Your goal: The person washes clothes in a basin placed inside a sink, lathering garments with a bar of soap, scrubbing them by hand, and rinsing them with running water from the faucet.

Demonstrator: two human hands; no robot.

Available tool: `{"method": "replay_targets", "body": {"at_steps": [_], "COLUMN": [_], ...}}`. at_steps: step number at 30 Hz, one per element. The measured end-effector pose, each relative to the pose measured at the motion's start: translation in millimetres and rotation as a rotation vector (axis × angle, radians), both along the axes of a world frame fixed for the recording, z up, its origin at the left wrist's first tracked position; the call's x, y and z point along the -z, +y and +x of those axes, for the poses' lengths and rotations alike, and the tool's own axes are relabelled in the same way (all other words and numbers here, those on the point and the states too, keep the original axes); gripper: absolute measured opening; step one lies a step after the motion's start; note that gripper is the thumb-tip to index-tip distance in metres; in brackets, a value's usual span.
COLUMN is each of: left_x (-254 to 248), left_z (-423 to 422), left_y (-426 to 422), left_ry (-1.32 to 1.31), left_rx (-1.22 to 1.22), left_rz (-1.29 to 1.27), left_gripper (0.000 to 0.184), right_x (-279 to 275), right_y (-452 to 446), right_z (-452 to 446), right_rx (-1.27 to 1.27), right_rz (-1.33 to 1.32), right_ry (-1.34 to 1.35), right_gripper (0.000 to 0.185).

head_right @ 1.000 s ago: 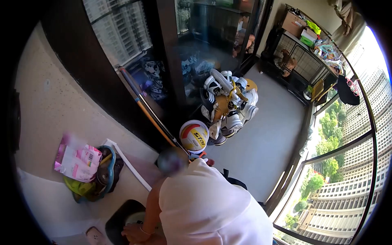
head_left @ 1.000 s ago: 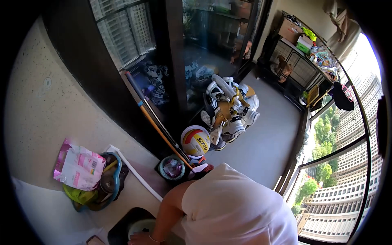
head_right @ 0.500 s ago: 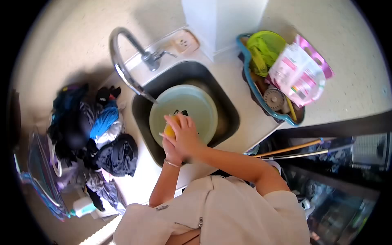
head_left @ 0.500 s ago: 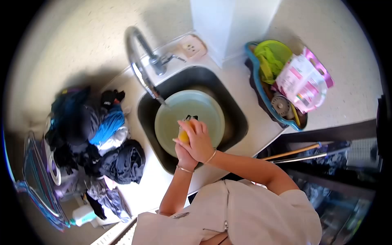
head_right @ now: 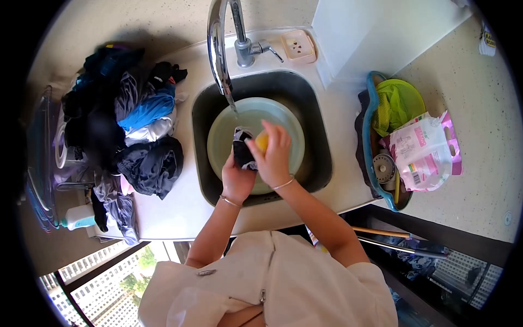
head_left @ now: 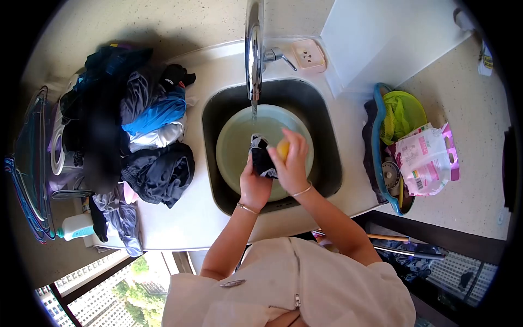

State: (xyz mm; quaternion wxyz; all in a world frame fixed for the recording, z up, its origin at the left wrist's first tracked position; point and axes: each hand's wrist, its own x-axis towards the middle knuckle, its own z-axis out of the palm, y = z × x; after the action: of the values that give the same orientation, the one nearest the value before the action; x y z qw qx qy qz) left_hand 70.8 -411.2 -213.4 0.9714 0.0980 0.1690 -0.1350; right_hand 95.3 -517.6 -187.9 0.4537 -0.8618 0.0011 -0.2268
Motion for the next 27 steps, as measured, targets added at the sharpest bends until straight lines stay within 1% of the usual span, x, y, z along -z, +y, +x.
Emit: {"method": "replay_targets", "body": {"at_steps": [1, 2, 3, 4, 6, 7, 8, 9, 10, 12, 13, 14, 16, 17, 18, 20, 21, 22, 24, 25, 26, 27], "left_x": [4, -14, -17, -18, -14, -16, -18, -21, -21, -22, -20, -19, -16, -7, -2, -13, -21, -16, -3, -11, -10, -7], "left_z": [0, -2, -5, -8, -8, -9, -9, -9, -9, -13, -13, -15, -11, -11, -13, -13, -9, -10, -6, -4, -1, -1], "left_y": [-5, -11, -12, -14, -20, -20, -21, -19, -12, -10, -14, -15, -13, -10, -8, -6, -7, -8, -10, -12, -13, -11], "left_ry": [-0.039, 0.032, 0.018, 0.003, -0.036, -0.092, -0.150, -0.073, 0.017, -0.028, -0.014, -0.012, -0.068, -0.083, -0.089, 0.043, 0.022, 0.021, -0.090, -0.064, -0.077, -0.046], "left_rx": [-0.006, 0.038, 0.070, 0.100, 0.038, 0.030, 0.024, 0.015, 0.078, 0.097, 0.070, 0.073, 0.061, 0.048, 0.051, 0.000, -0.024, -0.023, -0.059, -0.067, -0.066, -0.046], "left_rz": [0.166, 0.279, 0.277, 0.274, 0.303, 0.304, 0.306, 0.290, 0.171, 0.104, 0.177, 0.175, 0.096, 0.055, 0.051, 0.002, -0.042, -0.046, 0.117, 0.202, 0.188, 0.265], "left_gripper": [0.043, 0.041, 0.041, 0.040, 0.042, 0.043, 0.044, 0.047, 0.049, 0.049, 0.049, 0.049, 0.047, 0.044, 0.044, 0.040, 0.028, 0.028, 0.023, 0.020, 0.020, 0.021], "right_x": [-3, -3, -2, 14, 26, 24, 21, 18, 14, 9, 9, 10, 13, 13, 21, 47, 56, 67, 51, 40, 31, 23], "right_y": [7, 16, 27, 19, 15, 15, 15, 15, 18, 22, 19, 17, 16, 18, 16, 11, 1, -10, -29, -38, -48, -56], "right_z": [-15, -21, -20, -9, 14, 12, 6, 1, -6, -18, -10, -5, 10, 14, 21, 39, 49, 61, 82, 98, 117, 139], "right_rx": [-0.152, -0.301, -0.179, -0.211, -0.069, -0.074, -0.114, -0.153, -0.155, -0.221, -0.184, -0.182, -0.170, -0.150, -0.148, -0.052, -0.021, 0.008, 0.062, 0.069, 0.079, 0.077], "right_rz": [-0.111, -0.221, -0.152, -0.123, 0.131, 0.129, 0.020, -0.088, -0.090, -0.285, -0.225, -0.227, 0.070, 0.194, 0.189, 0.436, 0.459, 0.415, 0.320, 0.280, 0.238, 0.117], "right_ry": [-0.030, -0.063, -0.108, -0.030, 0.150, 0.147, 0.101, 0.052, 0.048, 0.010, 0.012, 0.014, 0.145, 0.167, 0.162, 0.233, 0.300, 0.249, 0.179, 0.151, 0.121, 0.015], "right_gripper": [0.048, 0.050, 0.043, 0.053, 0.055, 0.055, 0.054, 0.054, 0.054, 0.054, 0.053, 0.053, 0.046, 0.045, 0.045, 0.045, 0.047, 0.049, 0.048, 0.048, 0.049, 0.050]}}
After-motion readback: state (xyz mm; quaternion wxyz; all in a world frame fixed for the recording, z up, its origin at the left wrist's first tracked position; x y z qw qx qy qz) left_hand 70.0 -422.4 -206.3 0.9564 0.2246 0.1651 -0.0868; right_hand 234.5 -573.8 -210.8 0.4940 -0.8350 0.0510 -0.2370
